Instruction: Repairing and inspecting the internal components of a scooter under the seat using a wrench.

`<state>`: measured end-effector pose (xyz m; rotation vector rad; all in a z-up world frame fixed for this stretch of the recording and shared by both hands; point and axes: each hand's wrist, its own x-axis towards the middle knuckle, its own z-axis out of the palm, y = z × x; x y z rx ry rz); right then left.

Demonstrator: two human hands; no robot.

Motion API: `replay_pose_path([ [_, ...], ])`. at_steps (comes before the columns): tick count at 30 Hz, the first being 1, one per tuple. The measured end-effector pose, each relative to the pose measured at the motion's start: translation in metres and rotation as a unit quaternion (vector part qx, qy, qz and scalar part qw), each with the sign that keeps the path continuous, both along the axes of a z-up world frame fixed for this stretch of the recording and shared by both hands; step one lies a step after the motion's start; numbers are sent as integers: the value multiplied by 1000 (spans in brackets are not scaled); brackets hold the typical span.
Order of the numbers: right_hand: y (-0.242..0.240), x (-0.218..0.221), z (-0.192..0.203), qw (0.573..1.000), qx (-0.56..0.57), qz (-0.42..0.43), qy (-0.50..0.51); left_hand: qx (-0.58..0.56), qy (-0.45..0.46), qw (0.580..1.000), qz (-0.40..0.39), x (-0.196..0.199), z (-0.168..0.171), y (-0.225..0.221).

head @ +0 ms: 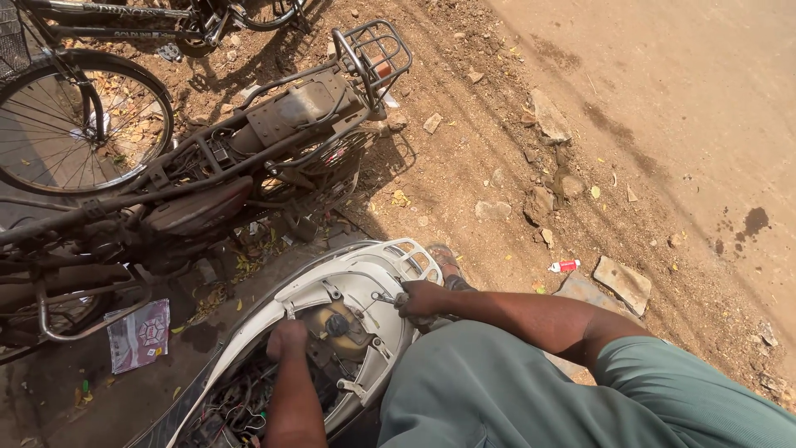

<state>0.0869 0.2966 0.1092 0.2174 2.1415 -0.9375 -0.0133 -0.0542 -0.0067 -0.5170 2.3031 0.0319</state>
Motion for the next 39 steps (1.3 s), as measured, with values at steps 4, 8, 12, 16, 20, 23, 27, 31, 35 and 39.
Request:
replay_pose_path([
  [4, 1, 1, 1, 1000, -2, -1, -4, -13, 3, 999, -52, 0, -19, -3],
  [8, 1, 1, 0, 1000, 8, 1, -5, -31, 57, 993, -98, 1, -26, -4],
  [12, 1, -1, -4, 1000, 8, 0, 7, -25, 7, 994, -104, -4, -18, -3],
  [16, 2, 0, 7, 1000, 0, -7, -3, -22, 36, 998, -50, -1, -23, -1],
  [20, 3, 0, 6, 1000, -17, -18, -6, -22, 48, 998, -27, 0, -23, -1],
  [23, 1, 0, 1, 1000, -10, -9, -3, -25, 46, 997, -60, 3, -11, -2],
  [27, 0, 0, 9, 1000, 2, -5, -3, 22, 14, 998, 51, -3, 0, 1],
  [31, 1, 1, 9, 1000, -7, -18, 1, 17, 21, 999, 23, 1, -2, 6],
  [35, 1, 1, 9, 1000, -4, -14, 0, -15, 55, 998, -41, 7, -20, 0],
  [39, 1, 0, 5, 1000, 4, -5, -4, 18, 7, 1000, 4, 1, -1, -2],
])
